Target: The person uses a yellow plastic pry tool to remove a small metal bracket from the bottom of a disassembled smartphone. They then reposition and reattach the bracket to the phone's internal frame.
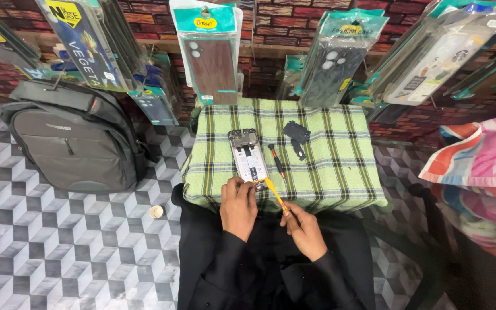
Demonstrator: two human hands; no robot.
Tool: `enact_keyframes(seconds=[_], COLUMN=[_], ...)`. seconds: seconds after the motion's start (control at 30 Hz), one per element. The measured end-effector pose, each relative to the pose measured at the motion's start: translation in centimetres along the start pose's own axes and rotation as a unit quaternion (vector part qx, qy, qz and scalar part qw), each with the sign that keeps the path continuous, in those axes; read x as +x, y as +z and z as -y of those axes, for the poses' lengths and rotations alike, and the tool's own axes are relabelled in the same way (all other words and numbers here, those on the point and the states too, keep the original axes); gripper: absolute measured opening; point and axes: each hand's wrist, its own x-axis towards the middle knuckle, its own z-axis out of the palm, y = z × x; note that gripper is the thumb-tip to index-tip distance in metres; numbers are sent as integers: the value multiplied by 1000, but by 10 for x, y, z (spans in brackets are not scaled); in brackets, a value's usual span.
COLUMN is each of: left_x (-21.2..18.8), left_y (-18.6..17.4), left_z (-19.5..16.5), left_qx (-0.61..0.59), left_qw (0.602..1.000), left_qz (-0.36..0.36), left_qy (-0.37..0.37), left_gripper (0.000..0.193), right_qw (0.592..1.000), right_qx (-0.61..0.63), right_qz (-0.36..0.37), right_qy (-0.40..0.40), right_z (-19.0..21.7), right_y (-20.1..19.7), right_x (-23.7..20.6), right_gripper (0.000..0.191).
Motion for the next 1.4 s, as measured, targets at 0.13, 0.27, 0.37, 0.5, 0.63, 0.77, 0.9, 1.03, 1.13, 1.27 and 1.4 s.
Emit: enact_keyframes(seconds=[0.13, 0.27, 0.37, 0.5, 0.63, 0.77, 0.9, 1.03, 1.13, 1.27, 1.4], left_x=[1, 0, -2, 0, 3, 4, 14, 11, 11, 10, 8], left_y=[-6, -5, -1, -1, -5, -3, 6, 6, 3, 4, 7], left_z=[-3, -4, -6, -9, -14, -13, -3, 3, 3, 3, 6], left_qx=[14, 95, 122, 110, 26, -206, -548, -609, -671, -678, -649], left_qw=[999, 990, 986, 986, 995, 975, 810, 767, 709, 702, 732], left_qz=[2, -7, -9, -29, -54, -70, -14, 13, 30, 18, 27], left_qy=[40, 101, 116, 122, 83, -50, -210, -201, -216, -219, -209], left_gripper=[28, 27, 25, 21, 14, 10, 15, 20, 25, 28, 25], right_qw=[1000, 1000, 1000, 1000, 999, 981, 967, 966, 965, 964, 963], right_qx=[-3, -6, -13, -6, 39, 166, 204, 207, 210, 223, 242], right_qz=[2, 4, 2, -1, 19, 87, 149, 152, 145, 138, 117], right_qy=[-7, -4, -3, 3, 9, 43, 29, 40, 53, 36, 23], right_z=[-1, 1, 3, 3, 2, -1, -5, -11, -16, -21, -23], right_y=[-1, -1, -1, -1, -2, -4, -1, 4, 4, -1, -3], right_x=[0, 0, 0, 0, 1, 0, -2, -2, -2, -3, -2], right_gripper=[35, 35, 35, 35, 35, 37, 39, 39, 40, 40, 39])
